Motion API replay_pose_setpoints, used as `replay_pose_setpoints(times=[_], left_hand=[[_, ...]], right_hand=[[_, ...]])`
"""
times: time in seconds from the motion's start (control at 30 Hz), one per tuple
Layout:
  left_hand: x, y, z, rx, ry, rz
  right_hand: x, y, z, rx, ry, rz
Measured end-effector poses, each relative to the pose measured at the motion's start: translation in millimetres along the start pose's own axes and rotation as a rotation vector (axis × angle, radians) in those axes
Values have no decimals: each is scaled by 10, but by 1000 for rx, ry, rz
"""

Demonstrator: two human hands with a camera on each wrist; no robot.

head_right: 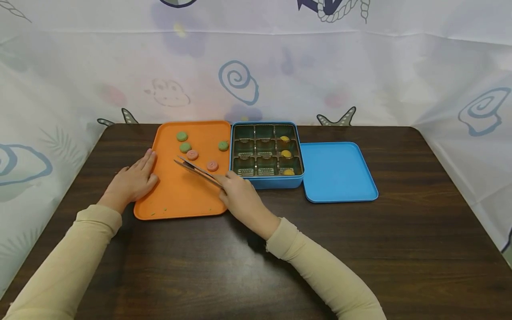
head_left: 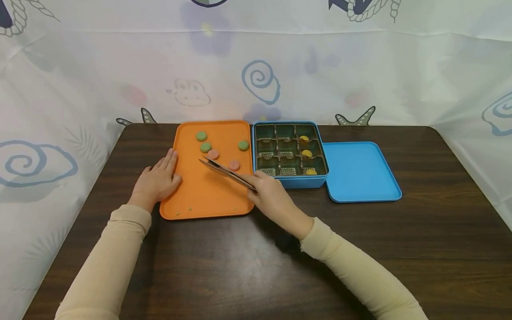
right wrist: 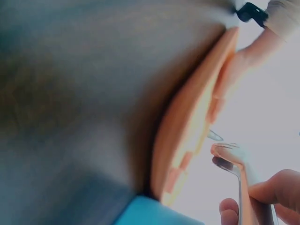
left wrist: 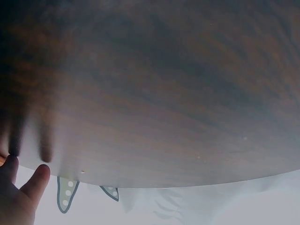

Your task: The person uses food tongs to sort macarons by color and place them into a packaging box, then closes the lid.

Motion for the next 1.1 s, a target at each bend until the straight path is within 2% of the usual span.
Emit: replay_pose_setpoints(times=[0.17, 0.37, 0.73, 0.93, 1.1], left_hand=[[-5, 11, 9, -2, 3, -3], [5, 8, -1, -8, 7, -3], [15, -19, -18, -18, -5, -6], [13, -10, -11, -17, -5, -6], [10, 2, -11, -11, -4, -6]], right_hand=[[-34, 10, 159, -52, -8, -15], [-113, 16, 409, -102, -20, -88], [-497, 60, 732, -275, 78, -203], [-701, 127, 819, -294, 70, -274], [-831, 179, 858, -299, 79, -296]])
Point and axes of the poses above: each hand's wrist, its own y-axis away from the middle knuckle, its own z-axis out of the back of the hand, x = y × z, the point moved 1 cm from there along -y, towards the middle knuckle, and after that the axes turned 1 degree about z, right-handed, at the moved point
